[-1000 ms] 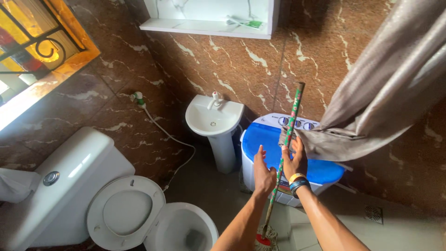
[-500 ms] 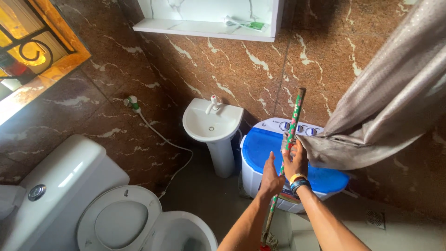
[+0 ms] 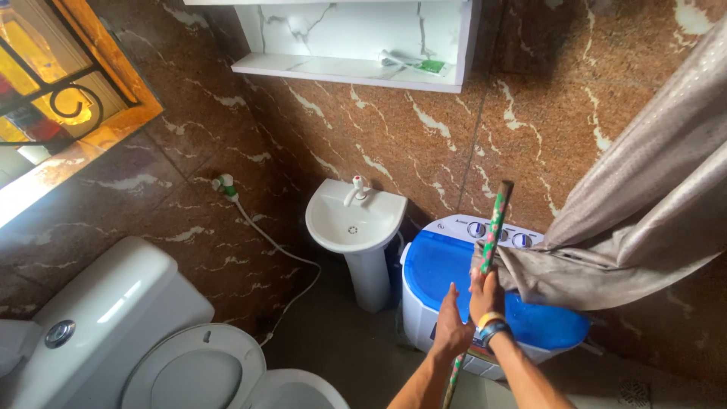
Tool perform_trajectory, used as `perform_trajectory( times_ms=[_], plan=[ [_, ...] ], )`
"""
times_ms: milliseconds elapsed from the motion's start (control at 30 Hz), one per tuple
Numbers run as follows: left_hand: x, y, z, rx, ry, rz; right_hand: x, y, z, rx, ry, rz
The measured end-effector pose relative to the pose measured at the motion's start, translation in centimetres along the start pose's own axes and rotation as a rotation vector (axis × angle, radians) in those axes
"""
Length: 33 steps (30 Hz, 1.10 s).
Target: The person assembles a mop handle, fills a bucket with water using a shower faucet, attaches the mop head to the pole, and stores the mop in the corner.
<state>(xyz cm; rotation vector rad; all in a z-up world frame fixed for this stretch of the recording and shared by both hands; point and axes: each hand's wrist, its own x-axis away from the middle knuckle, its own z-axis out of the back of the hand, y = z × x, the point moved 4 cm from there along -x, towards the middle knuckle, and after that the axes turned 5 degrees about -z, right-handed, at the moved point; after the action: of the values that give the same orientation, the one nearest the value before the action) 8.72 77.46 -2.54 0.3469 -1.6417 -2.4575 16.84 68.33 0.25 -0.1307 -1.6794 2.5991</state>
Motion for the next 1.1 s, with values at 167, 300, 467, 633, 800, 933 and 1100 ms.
perform_trajectory(
  times_ms=[167,300,467,633,800,933,1100],
  plan=[
    [1.8,3.8,0.8,0.153,-0.075,0.052,2.9,-2.5,1.1,-0.112,-0.008,0.020],
    [3.5,7.4,1.1,0.347,-0.113,0.078,4.4,-4.6,2.7,-0.168,0.019,0.036],
    [4.3,6.9,0.3,0.217,-0.112,0.172,4.8,-6.6,4.5,-0.324,0.001,0.014],
    [4.9,4.8,-1.6,0.204,-0.054,0.249,4.3,-10.5,7.4,-0.409,-0.022,0.066],
    [5.1,5.5,-3.3,0.293,-0.032,0.325,4.6,-13.8,10.3,-0.455,-0.022,0.076],
    [4.5,7.8,-5.2,0.106,0.003,0.064,4.2,-14.5,13.7,-0.504,0.008,0.170],
    [5.6,13.0,-8.2,0.000,0.103,-0.243,3.2,-11.3,18.8,-0.561,0.069,0.251]
  ],
)
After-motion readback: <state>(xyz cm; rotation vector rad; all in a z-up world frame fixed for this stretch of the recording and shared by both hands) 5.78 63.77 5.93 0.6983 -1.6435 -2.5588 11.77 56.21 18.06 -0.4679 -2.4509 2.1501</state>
